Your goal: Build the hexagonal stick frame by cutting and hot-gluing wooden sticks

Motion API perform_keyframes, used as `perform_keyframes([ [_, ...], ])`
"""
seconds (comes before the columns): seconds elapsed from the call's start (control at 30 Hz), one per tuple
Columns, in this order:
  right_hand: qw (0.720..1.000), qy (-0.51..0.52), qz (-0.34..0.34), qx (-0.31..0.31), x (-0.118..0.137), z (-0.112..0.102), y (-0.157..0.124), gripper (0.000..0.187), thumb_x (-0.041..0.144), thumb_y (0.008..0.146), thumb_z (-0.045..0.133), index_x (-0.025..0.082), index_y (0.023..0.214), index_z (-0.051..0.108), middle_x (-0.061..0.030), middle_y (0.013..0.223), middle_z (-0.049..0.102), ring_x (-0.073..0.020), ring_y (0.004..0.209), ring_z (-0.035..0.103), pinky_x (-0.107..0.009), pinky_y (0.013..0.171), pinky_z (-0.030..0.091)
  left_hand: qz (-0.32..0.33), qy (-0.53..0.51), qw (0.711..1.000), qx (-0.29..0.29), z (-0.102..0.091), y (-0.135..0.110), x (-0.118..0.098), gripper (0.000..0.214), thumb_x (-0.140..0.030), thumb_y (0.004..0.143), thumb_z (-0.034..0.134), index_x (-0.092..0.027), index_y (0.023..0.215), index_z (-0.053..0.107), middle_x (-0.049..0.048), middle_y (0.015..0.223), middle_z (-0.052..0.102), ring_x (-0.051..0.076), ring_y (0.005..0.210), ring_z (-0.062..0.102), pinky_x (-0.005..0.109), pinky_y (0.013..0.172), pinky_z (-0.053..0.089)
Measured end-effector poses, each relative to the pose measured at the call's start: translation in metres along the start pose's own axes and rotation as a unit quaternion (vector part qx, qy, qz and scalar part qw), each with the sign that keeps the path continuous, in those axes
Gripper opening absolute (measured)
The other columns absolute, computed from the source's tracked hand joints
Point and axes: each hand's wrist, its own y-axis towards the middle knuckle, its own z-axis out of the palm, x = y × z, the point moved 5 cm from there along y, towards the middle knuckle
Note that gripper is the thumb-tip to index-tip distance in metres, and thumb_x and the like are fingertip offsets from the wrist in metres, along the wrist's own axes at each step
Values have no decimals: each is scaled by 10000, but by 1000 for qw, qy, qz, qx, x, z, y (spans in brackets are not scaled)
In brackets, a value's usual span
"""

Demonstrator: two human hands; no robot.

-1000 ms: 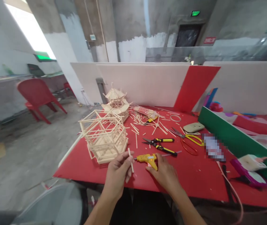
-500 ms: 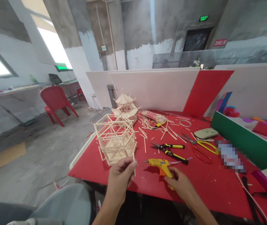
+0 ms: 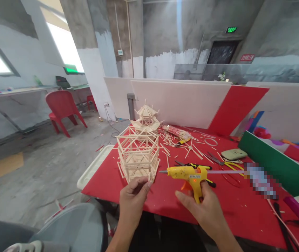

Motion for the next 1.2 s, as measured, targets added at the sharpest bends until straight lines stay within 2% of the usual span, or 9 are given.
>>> perform_keyframes([
  [0.07,996,-83,-22,-38,13,3,8,461,563,625,743,193,839,571,27,602,539,-143,516,512,-257,483,440,3,-2,1000,-4,-5,1,0,303,-384,656,803,-149,820,707,-16,592,591,54,464,422,171,425,351],
  [0.13,985,-146,-65,-72,25,9,13,416,562,643,717,199,777,564,32,546,520,-140,468,488,-268,467,422,15,4,1000,-10,-10,1,1,285,-377,666,797,-153,819,710,-17,599,591,53,468,419,172,429,350],
  [0.23,965,-198,-139,-102,38,18,14,322,504,698,658,202,752,559,28,520,517,-146,452,489,-275,469,408,41,18,999,-18,-17,2,0,240,-356,684,787,-165,808,713,-14,639,607,54,483,428,174,441,358],
  [0.33,950,-228,-181,-114,43,23,12,261,449,726,622,198,770,564,26,524,519,-152,456,501,-275,476,408,70,25,997,-30,-23,2,-2,191,-333,691,782,-177,778,714,-9,669,625,70,531,478,177,477,389],
  [0.67,941,-260,-190,-103,37,29,16,181,394,745,539,213,743,525,-24,599,590,-190,524,563,-301,520,425,131,69,989,-29,-27,6,-9,87,-288,734,746,-206,757,729,12,744,659,125,682,588,206,623,469],
  [0.9,944,-262,-180,-93,34,29,17,155,366,735,544,217,767,517,-26,603,600,-195,540,566,-302,541,425,105,62,991,-52,-25,4,-16,71,-273,696,770,-211,717,742,26,713,651,140,657,584,206,570,447],
  [1.03,945,-257,-183,-91,36,30,18,152,359,730,560,215,768,528,-5,583,576,-180,520,548,-293,534,414,87,53,993,-56,-24,3,-17,112,-295,674,785,-198,709,740,24,698,650,111,576,540,191,482,396],
  [1.1,943,-257,-190,-97,39,29,17,163,364,728,574,211,769,535,7,567,556,-173,505,535,-288,521,404,54,37,997,-41,-23,2,-14,166,-323,670,791,-179,722,727,11,663,629,83,513,493,179,433,362],
  [1.2,942,-254,-198,-98,42,28,17,174,371,732,586,206,763,539,14,553,539,-162,483,518,-282,506,394,-40,-30,999,-11,-20,2,-8,284,-377,638,814,-155,768,693,-31,521,547,59,417,422,162,359,303],
])
